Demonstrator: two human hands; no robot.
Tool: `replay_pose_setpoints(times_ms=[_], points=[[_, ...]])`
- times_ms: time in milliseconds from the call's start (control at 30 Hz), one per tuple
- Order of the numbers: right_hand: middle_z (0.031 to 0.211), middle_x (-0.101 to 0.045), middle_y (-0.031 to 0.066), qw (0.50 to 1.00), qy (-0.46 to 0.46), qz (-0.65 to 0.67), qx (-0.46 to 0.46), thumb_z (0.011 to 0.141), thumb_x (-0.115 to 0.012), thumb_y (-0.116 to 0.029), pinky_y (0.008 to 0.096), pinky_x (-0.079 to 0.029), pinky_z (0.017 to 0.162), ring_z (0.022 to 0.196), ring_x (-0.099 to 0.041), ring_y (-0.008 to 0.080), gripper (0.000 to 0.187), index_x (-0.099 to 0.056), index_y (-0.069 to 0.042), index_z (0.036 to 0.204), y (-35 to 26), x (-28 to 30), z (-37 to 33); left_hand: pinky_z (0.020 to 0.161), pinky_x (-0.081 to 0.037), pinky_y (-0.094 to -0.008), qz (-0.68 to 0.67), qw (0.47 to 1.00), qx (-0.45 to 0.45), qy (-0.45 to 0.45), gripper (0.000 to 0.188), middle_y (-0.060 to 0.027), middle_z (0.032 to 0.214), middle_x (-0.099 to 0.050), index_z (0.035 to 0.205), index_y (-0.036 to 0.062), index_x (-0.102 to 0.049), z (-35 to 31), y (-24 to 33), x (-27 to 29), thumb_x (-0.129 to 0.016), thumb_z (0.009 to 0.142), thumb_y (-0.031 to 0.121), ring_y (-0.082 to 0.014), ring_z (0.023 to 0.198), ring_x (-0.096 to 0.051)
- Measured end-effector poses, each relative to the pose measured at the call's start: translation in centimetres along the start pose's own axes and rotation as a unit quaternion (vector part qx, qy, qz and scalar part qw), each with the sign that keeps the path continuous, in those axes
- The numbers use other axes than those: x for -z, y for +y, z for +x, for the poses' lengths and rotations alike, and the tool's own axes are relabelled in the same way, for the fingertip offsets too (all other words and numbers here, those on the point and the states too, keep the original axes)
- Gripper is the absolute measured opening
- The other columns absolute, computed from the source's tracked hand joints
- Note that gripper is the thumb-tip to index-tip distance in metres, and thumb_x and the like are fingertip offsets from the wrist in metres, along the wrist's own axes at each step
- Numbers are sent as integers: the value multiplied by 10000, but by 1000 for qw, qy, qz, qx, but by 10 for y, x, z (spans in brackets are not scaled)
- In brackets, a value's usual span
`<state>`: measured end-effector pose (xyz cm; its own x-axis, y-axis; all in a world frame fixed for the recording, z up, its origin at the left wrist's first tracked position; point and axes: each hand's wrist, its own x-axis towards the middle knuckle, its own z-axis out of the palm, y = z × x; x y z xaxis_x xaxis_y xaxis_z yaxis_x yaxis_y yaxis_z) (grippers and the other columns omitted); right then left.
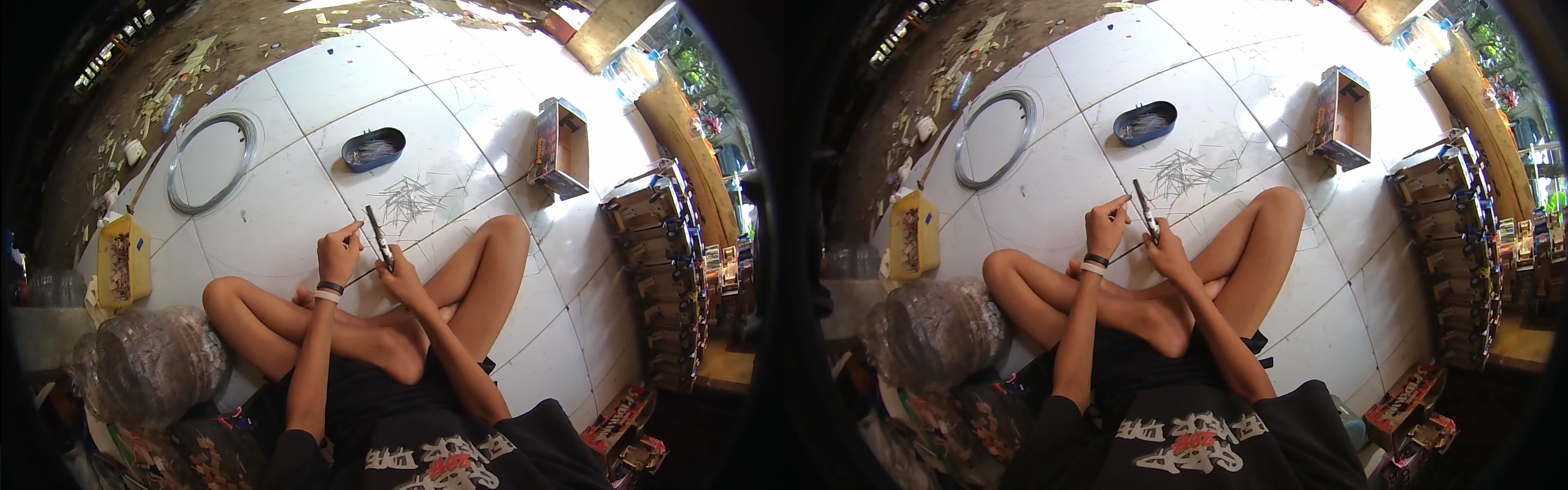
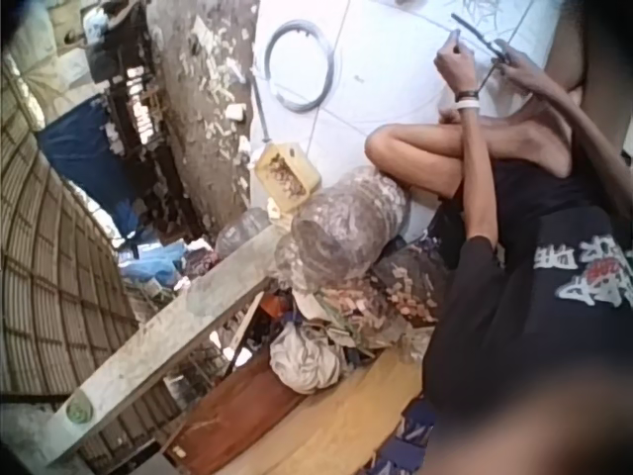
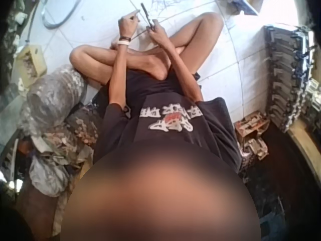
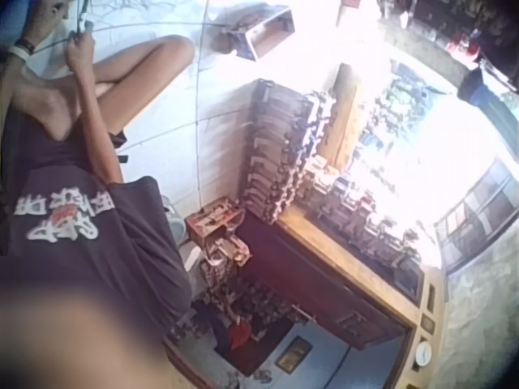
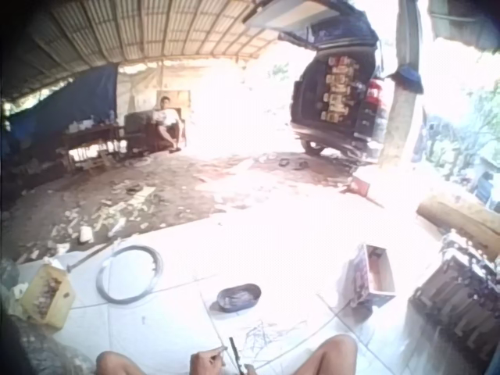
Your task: The person sits cross-legged on a tiled floor and repeatedly cuts short lengths of thin metal wire from a coil using pliers. Cut pieces are dropped onto the floor, forming a growing pile. The person occasionally pauses to adjust the coil or reposition the wire before continuing to cut.
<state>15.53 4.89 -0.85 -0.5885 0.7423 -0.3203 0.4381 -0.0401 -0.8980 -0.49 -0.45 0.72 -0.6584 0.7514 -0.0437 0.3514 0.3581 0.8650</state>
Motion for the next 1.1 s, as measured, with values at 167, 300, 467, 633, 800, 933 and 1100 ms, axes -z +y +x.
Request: replay_pose_setpoints(times_ms=[167,300,467,633,800,933,1100], points=[[802,-660,235,999,12,-46,19,989,-638,-163,444,-492,688,745,-657,408,290,-517,-22,1212,-2,-5,-10,710,-573,-376,10,1000,-18,19,236,-137,725,-749,1122,54,-787,2,-3,-5,-639,974,164,-289,699,-752],[801,-662,207,996,85,6,10,989,-632,-140,442,-494,690,736,-660,364,260,-522,-17,1189,0,-13,4,715,-575,-395,21,999,-36,-3,219,-141,725,-739,1101,86,-794,-8,-1,-5,-637,968,160,-317,710,-745],[825,-654,188,995,86,46,22,988,-621,-113,431,-500,710,736,-639,311,320,-517,-24,1277,3,-16,10,692,-565,-414,32,998,-45,-3,252,-149,726,-720,1129,111,-789,-15,6,-7,-617,946,117,-318,685,-726],[866,-652,199,999,21,23,25,977,-622,-98,427,-504,747,752,-628,323,452,-484,-40,1403,-1,-2,-2,686,-562,-406,29,999,-40,5,264,-153,718,-720,1151,84,-783,-13,6,-4,-618,948,116,-316,677,-726],[852,-645,228,997,17,-22,77,958,-619,-84,437,-502,735,741,-621,358,367,-516,-25,1306,-1,-5,-4,677,-560,-408,20,999,-36,17,267,-157,716,-720,1158,77,-782,-11,4,-6,-622,947,114,-320,665,-724],[821,-652,256,999,-3,-42,15,956,-627,-123,473,-501,715,741,-632,431,240,-524,-11,1141,4,-5,-3,667,-559,-411,38,998,-44,23,264,-165,717,-715,1155,79,-782,-13,2,-8,-627,945,116,-328,664,-722],[837,-668,295,999,15,-31,-4,958,-641,-213,525,-502,743,818,-655,507,271,-511,-9,1079,4,-9,-8,667,-558,-418,38,998,-44,25,258,-171,720,-711,1150,89,-785,-18,-7,-14,-636,942,124,-339,666,-717]])
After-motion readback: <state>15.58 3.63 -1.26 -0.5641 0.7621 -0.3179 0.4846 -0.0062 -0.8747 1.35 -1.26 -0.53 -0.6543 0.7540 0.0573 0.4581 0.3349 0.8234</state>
